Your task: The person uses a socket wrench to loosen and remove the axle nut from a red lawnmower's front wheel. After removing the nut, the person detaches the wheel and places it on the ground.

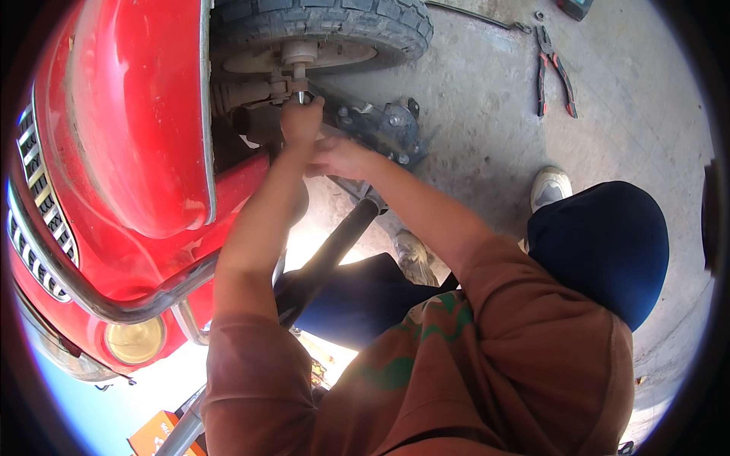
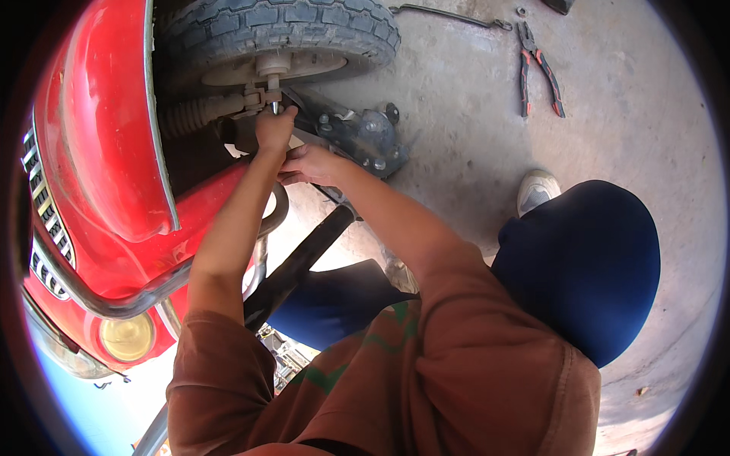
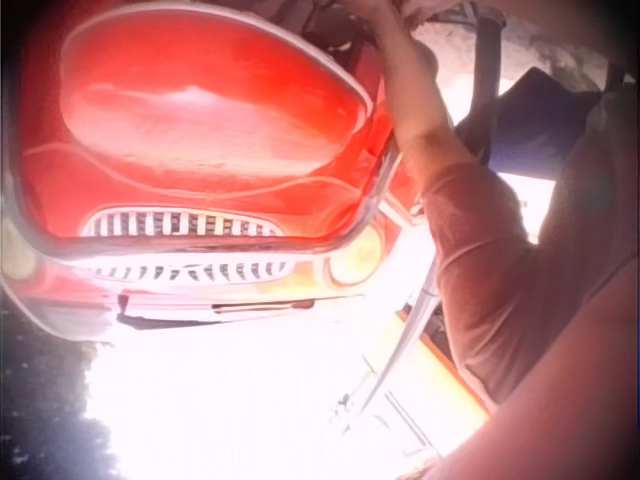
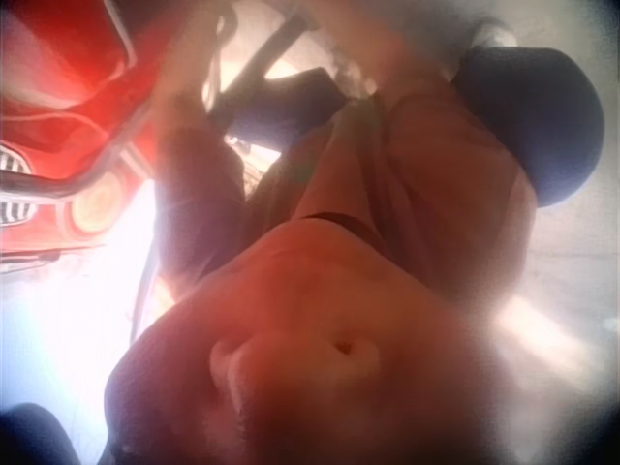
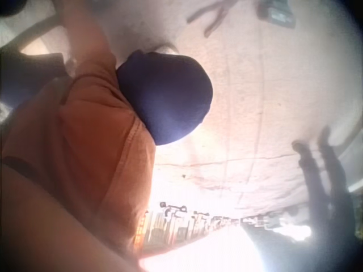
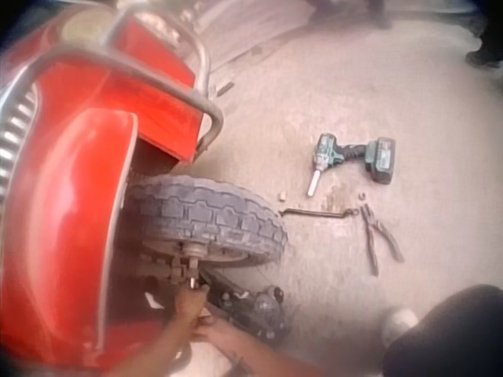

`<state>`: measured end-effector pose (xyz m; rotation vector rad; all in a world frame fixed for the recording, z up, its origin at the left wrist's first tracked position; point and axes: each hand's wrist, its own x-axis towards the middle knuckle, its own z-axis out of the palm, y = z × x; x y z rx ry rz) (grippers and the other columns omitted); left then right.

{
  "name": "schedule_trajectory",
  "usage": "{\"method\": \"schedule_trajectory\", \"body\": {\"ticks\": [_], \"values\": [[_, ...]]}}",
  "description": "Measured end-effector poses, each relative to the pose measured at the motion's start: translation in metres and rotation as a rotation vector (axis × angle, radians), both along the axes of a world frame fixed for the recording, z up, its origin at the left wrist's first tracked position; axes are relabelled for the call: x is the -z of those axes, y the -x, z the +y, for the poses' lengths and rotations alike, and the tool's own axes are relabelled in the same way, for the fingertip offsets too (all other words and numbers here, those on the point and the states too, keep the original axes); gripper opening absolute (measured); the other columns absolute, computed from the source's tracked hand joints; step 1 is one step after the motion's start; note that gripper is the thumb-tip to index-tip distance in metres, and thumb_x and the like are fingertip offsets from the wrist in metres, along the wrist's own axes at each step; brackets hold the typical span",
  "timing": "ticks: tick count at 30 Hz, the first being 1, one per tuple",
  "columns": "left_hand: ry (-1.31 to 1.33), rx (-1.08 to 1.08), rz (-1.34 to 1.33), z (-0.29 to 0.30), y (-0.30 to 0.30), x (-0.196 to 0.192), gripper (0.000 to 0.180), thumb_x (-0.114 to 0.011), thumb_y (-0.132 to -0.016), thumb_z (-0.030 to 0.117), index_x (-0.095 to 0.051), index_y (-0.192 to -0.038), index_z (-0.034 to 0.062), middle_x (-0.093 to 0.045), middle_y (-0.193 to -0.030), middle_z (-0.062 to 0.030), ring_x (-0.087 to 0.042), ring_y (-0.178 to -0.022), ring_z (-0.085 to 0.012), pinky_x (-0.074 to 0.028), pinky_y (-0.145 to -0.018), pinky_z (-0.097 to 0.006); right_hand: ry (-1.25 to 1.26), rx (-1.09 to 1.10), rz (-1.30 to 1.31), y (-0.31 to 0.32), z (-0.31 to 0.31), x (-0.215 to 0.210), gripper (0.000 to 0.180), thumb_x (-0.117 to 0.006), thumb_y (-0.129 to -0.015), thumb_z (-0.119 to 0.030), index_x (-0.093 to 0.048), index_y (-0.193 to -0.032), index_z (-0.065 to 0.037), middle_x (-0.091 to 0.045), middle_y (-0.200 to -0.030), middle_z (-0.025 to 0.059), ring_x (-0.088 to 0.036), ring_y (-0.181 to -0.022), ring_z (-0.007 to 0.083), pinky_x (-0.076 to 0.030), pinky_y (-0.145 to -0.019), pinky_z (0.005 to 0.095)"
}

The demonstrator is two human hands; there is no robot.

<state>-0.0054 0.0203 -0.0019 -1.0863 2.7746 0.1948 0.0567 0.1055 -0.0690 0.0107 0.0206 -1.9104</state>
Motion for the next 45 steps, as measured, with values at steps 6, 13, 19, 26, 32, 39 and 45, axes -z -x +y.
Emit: {"method": "schedule_trajectory", "body": {"ticks": [6,13,19,26,32,39,45], "values": [[-0.78,-0.422,0.019,-0.022,0.005,-0.012,0.028,-0.072,-0.082,0.02,-0.049,-0.069,0.0164,-0.037,-0.054,0.0068,-0.028,-0.041,-0.0064,-0.021,-0.04,-0.028,-0.293,-0.071,0.183,0.01,0.006,-0.022,0.022,-0.073,-0.087,-0.014,-0.065,-0.097,0.004,-0.069,-0.095,0.0118,-0.068,-0.087,0.0174,-0.058,-0.079,0.0317],[-0.671,-0.419,0.012,-0.017,0.003,-0.02,0.03,-0.071,-0.084,0.025,-0.05,-0.065,0.0159,-0.046,-0.056,0.0027,-0.038,-0.043,-0.0118,-0.028,-0.042,-0.03,-0.233,-0.014,0.084,0.007,0.007,-0.019,0.019,-0.071,-0.088,-0.011,-0.065,-0.1,0.003,-0.068,-0.098,0.0109,-0.067,-0.092,0.0179,-0.056,-0.082,0.0295],[0.068,-0.082,-0.091,0.015,0.002,-0.007,0.044,-0.071,-0.076,0.037,-0.067,-0.098,-0.0011,-0.069,-0.095,-0.0239,-0.067,-0.095,-0.0391,-0.052,-0.081,-0.045,-0.065,0.123,0.04,0.006,0.0,-0.009,0.022,-0.065,-0.089,-0.001,-0.063,-0.109,0.007,-0.066,-0.108,0.0146,-0.067,-0.096,0.0221,-0.056,-0.088,0.0333],[-0.302,-0.217,0.047,-0.008,0.009,-0.007,0.024,-0.075,-0.076,0.024,-0.06,-0.078,0.0049,-0.055,-0.063,-0.005,-0.049,-0.053,-0.0177,-0.038,-0.05,-0.033,-0.498,0.112,0.245,0.004,0.009,-0.039,0.015,-0.074,-0.082,-0.005,-0.067,-0.089,0.006,-0.07,-0.085,0.0101,-0.068,-0.072,0.0174,-0.057,-0.068,0.0283],[-0.615,-0.363,0.099,-0.012,0.003,-0.012,0.021,-0.073,-0.078,0.014,-0.053,-0.076,0.0112,-0.044,-0.06,0.0047,-0.036,-0.048,-0.0091,-0.026,-0.044,-0.029,-0.453,0.033,0.236,0.009,0.003,-0.034,0.012,-0.072,-0.083,-0.007,-0.064,-0.086,0.001,-0.068,-0.084,0.0089,-0.066,-0.074,0.0157,-0.056,-0.068,0.0279],[-0.039,-0.074,-0.003,0.001,-0.004,-0.004,0.042,-0.072,-0.075,0.035,-0.067,-0.098,0.0,-0.07,-0.09,-0.0227,-0.067,-0.088,-0.0375,-0.05,-0.077,-0.042,-0.008,-0.132,-0.073,-0.006,-0.038,-0.012,0.012,-0.055,-0.094,-0.012,-0.063,-0.096,-0.003,-0.064,-0.088,0.0079,-0.063,-0.081,0.0195,-0.052,-0.073,0.0356],[-0.128,-0.159,-0.164,-0.014,0.008,-0.003,0.043,-0.075,-0.071,0.032,-0.065,-0.093,-0.0037,-0.069,-0.076,-0.0175,-0.067,-0.068,-0.0316,-0.052,-0.063,-0.039,-0.895,0.326,0.589,-0.042,-0.08,-0.026,0.023,-0.055,-0.092,-0.017,-0.068,-0.088,0.001,-0.068,-0.081,0.0168,-0.065,-0.073,0.0288,-0.049,-0.069,0.0442]]}}
